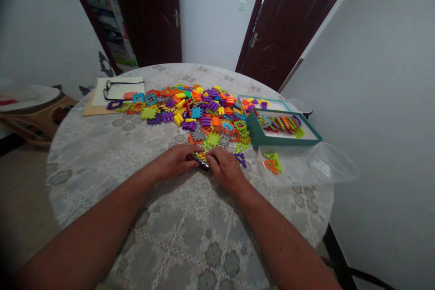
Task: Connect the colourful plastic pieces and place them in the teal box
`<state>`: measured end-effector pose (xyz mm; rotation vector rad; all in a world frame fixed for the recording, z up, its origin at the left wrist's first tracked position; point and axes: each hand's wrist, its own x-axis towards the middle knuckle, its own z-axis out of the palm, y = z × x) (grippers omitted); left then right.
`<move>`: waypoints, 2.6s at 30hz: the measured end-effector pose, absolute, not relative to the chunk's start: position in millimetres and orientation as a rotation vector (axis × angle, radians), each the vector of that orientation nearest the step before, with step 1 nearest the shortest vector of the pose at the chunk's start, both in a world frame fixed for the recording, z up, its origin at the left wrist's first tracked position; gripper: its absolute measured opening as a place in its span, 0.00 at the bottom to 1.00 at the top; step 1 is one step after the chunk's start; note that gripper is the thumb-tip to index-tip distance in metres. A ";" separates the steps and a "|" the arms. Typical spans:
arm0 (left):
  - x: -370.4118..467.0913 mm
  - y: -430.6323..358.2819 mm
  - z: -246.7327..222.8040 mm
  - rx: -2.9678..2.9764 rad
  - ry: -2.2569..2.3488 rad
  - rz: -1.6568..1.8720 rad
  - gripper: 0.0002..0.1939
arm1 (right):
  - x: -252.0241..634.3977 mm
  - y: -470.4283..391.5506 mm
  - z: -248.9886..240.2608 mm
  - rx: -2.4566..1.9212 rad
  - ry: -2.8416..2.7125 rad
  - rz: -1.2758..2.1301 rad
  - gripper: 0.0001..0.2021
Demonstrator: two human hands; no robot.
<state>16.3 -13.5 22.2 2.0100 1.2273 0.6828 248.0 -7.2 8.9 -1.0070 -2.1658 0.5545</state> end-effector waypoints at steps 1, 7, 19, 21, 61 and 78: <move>16.1 -13.4 22.6 2.029 1.206 0.681 0.18 | 248.7 -6.7 7.2 -1.008 -2.140 0.601 0.07; 15.7 -14.5 23.0 1.968 1.197 0.647 0.19 | 256.7 8.4 -8.4 -1.076 -2.123 0.448 0.12; 16.6 -18.0 32.6 1.993 1.253 0.597 0.08 | 256.6 15.8 -4.6 -1.244 -2.452 0.003 0.09; 16.7 -18.0 32.6 1.993 1.233 0.604 0.08 | 256.0 20.5 -6.6 -1.251 -2.405 -0.052 0.15; 10.6 -9.8 20.4 1.925 1.260 0.618 0.28 | 251.9 2.6 3.2 -1.091 -2.164 0.368 0.17; 8.0 -8.3 18.8 2.003 1.293 0.618 0.24 | 245.3 -8.2 10.2 -1.041 -2.254 0.537 0.16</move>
